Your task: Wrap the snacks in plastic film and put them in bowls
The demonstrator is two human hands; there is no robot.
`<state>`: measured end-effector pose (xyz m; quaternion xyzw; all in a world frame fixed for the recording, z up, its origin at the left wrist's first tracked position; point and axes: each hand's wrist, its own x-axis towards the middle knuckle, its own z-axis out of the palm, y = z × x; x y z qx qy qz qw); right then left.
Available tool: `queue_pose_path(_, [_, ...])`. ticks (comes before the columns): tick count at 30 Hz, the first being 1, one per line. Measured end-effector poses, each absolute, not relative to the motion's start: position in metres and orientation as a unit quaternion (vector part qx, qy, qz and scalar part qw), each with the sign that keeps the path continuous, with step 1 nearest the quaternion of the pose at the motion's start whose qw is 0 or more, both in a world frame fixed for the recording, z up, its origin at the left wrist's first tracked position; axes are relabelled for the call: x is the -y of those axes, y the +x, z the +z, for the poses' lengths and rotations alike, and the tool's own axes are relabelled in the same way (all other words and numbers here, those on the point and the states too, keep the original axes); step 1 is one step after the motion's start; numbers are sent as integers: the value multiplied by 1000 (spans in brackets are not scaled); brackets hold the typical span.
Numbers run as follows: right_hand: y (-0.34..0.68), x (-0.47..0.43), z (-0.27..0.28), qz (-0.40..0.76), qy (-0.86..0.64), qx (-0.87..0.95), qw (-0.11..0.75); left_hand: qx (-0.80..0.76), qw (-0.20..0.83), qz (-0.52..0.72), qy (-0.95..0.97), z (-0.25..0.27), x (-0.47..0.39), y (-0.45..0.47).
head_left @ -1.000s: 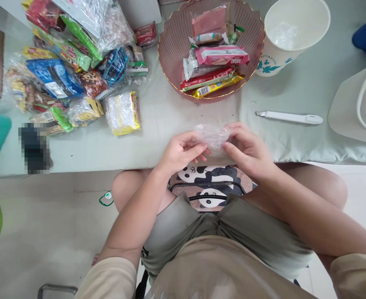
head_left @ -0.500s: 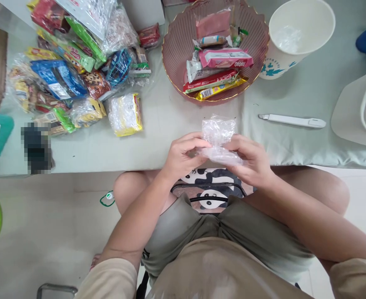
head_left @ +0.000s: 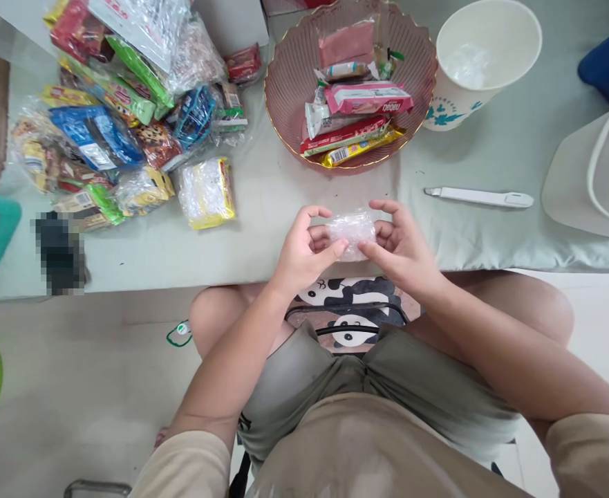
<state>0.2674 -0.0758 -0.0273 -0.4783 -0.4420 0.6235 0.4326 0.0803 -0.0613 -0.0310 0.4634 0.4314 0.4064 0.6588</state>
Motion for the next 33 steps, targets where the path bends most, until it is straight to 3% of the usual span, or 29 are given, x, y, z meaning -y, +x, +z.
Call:
queue_pose_path(6, [268,69,-24,649,-478,439,397,-428,652,407,475,-28,63,82])
queue_pose_path(14, [266,68,-28,595,-460,471,461,-442,642,344,525,-31,53,81])
queue_pose_path(20, [269,70,-22,584,-480,515,404,-435,615,392,528,-34,53,83])
queue_pose_path(23, [285,62,-9,435,-505,582,465,-422,662,383,487,-30,52,81])
queue_pose_path(27, [327,15,32,76,-595,615,511,-417,703,324,475,-25,49,77])
queue_pose_path(30, [356,-47,66,-64,-681,638,353,-412,711,312,477,-23,48,77])
queue_pose_path(33, [369,-106,81,6,-732,665,150,-406,707,309,489,-21,48,78])
